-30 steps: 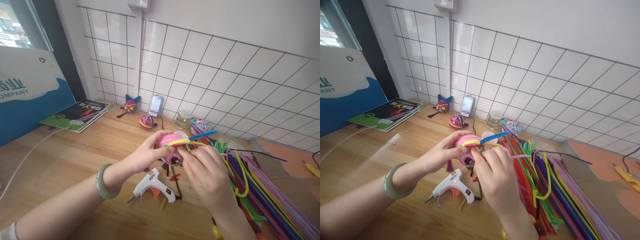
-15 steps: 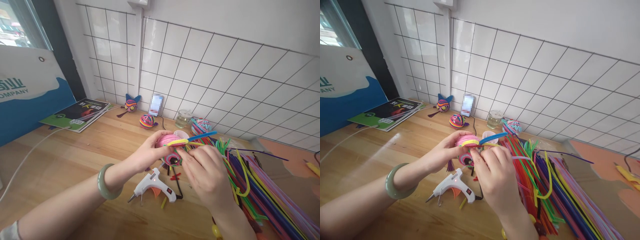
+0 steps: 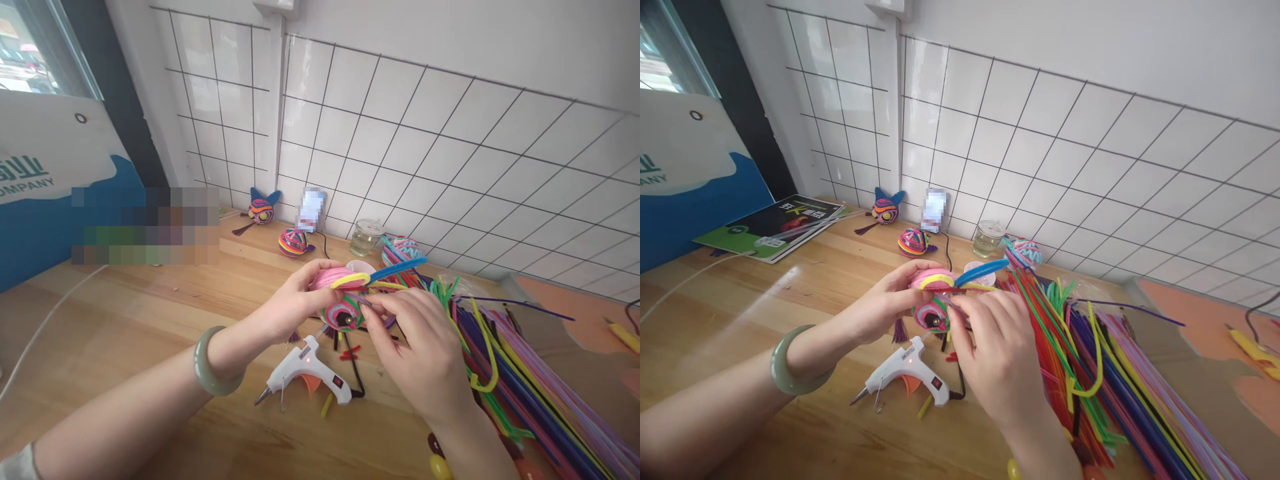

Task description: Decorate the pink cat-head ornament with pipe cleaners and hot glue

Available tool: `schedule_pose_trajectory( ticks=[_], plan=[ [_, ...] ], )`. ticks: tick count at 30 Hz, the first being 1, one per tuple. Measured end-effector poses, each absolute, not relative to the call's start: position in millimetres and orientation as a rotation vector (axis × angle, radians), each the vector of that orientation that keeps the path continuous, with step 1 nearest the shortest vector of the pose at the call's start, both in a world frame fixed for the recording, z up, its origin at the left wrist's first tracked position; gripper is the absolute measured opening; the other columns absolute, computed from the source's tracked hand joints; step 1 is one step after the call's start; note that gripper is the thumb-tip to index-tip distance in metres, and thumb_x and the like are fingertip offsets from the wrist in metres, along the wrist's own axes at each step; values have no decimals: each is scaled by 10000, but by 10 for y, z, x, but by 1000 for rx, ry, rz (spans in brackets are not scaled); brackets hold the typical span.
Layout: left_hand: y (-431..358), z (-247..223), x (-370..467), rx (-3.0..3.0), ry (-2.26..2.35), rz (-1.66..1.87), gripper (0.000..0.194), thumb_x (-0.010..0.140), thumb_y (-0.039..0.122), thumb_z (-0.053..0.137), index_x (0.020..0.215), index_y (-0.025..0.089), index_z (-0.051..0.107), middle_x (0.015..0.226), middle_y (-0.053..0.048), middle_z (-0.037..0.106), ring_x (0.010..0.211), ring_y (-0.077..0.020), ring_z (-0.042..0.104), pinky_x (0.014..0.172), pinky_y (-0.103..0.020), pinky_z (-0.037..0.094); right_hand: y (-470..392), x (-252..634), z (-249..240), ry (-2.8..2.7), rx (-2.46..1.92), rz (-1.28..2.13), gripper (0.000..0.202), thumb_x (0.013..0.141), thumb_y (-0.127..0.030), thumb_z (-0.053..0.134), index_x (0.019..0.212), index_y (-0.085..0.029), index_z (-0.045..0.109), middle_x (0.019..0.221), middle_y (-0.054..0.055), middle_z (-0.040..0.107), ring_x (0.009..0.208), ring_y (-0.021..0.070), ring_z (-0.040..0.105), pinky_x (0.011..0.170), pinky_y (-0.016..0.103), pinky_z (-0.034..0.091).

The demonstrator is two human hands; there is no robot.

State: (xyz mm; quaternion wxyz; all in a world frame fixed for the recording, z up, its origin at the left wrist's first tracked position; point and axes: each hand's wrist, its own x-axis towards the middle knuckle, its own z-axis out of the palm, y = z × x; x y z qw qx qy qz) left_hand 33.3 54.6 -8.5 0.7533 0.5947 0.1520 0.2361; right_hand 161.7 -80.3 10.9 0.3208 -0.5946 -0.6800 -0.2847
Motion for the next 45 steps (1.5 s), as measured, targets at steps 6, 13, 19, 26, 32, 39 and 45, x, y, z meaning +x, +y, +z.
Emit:
schedule_pose_trajectory(
  ticks=[6, 13, 19, 26, 32, 39, 45],
  plan=[
    [587, -86, 323, 1235, 319, 508, 390, 771, 265, 644, 1151, 213, 572, 1161, -82, 625, 886, -205, 635, 693, -302, 511, -858, 1699, 158, -1780, -1519, -669, 159, 800, -78, 638, 936, -156, 611, 878, 76, 698, 851, 220, 623, 802, 420, 484],
    [622, -107, 330, 1150, 281, 493, 365, 764, 270, 661, 1114, 215, 574, 1117, -63, 621, 837, -184, 626, 674, -300, 519, -865, 1718, 187, -1845, -1487, -679, 208, 791, -60, 643, 969, -167, 644, 851, 59, 697, 842, 215, 617, 790, 421, 482],
    [611, -83, 333, 1092, 292, 470, 358, 755, 254, 662, 1098, 205, 572, 1021, -47, 632, 770, -164, 616, 643, -290, 512, -848, 1706, 181, -1866, -1470, -676, 194, 815, -45, 611, 926, -198, 650, 813, 30, 701, 817, 198, 626, 774, 404, 473],
    [612, -70, 342, 1068, 287, 473, 367, 745, 233, 665, 1098, 196, 569, 974, -42, 636, 733, -145, 608, 620, -266, 514, -846, 1680, 163, -1834, -1460, -663, 200, 799, -52, 653, 951, -181, 650, 828, 41, 704, 821, 202, 620, 781, 409, 484],
    [625, -93, 346, 1074, 268, 486, 374, 746, 231, 663, 1103, 187, 562, 997, -45, 632, 736, -142, 614, 611, -254, 518, -839, 1689, 139, -1808, -1460, -677, 196, 779, -55, 680, 959, -132, 666, 848, 74, 693, 839, 212, 614, 780, 426, 485],
    [612, -83, 326, 1071, 274, 481, 378, 746, 231, 666, 1107, 182, 565, 978, -43, 637, 741, -142, 617, 623, -256, 527, -835, 1656, 155, -1833, -1464, -685, 146, 792, -30, 654, 905, -117, 688, 765, 61, 635, 756, 184, 581, 707, 396, 450],
    [612, -77, 354, 1049, 257, 489, 387, 744, 233, 672, 1112, 176, 569, 976, -46, 635, 737, -142, 611, 628, -263, 529, -835, 1643, 152, -1850, -1450, -718, 157, 793, -29, 662, 919, -120, 683, 758, 51, 637, 743, 172, 573, 706, 387, 439]
  ],
)
